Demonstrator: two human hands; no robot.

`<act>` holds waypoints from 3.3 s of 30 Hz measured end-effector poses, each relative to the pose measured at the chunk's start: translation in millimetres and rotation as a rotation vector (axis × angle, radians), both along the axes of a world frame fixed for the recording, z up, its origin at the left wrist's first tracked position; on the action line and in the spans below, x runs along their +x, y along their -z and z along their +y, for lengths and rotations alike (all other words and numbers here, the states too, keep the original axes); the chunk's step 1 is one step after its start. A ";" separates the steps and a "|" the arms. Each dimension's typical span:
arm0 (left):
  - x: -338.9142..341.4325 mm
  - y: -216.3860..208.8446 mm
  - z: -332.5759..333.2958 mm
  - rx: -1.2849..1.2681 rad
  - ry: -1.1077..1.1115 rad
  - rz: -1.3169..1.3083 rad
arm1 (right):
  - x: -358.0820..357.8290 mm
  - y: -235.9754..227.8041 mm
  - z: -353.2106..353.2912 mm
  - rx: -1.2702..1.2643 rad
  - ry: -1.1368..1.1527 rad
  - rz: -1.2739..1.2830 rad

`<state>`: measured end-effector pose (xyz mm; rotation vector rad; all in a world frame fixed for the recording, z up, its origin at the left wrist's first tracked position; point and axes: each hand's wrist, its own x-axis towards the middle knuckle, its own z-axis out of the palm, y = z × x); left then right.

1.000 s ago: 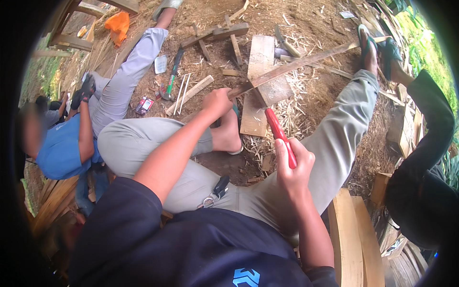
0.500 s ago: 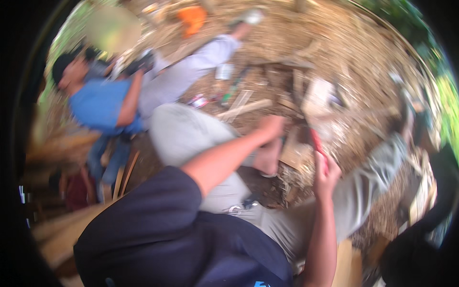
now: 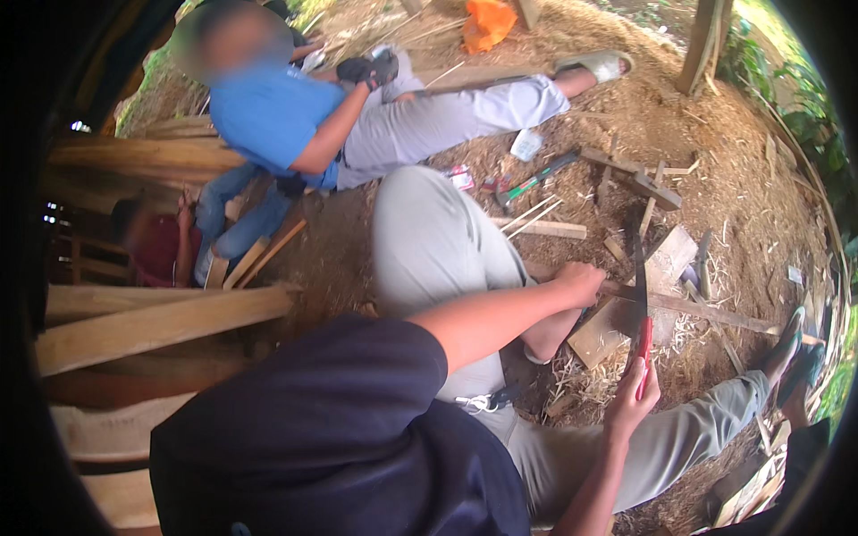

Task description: The person sits on the ground and uses a red hand saw to cut a thin strip of wood held between their legs. After sawing, they inspect the cut piece and place it aside among other wood scraps.

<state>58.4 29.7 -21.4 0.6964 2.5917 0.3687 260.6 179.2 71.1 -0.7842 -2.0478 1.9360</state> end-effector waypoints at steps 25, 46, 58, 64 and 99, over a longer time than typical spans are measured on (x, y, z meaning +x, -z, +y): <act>4.7 -10.1 4.0 -0.093 -0.085 -0.115 | -3.2 6.1 1.5 -0.017 0.003 0.048; 3.0 -9.2 6.9 -0.050 -0.123 -0.099 | -20.5 -38.4 -19.0 0.543 -0.020 -0.073; 9.3 -6.6 3.3 0.004 -0.146 -0.022 | -103.4 -114.5 87.6 0.970 -0.036 0.341; 10.9 -8.7 11.9 0.126 -0.160 -0.119 | -60.6 -202.8 66.0 0.307 0.199 0.106; -4.5 -29.8 15.7 -0.212 -0.134 -0.186 | 36.2 -165.7 19.9 0.168 0.022 -0.337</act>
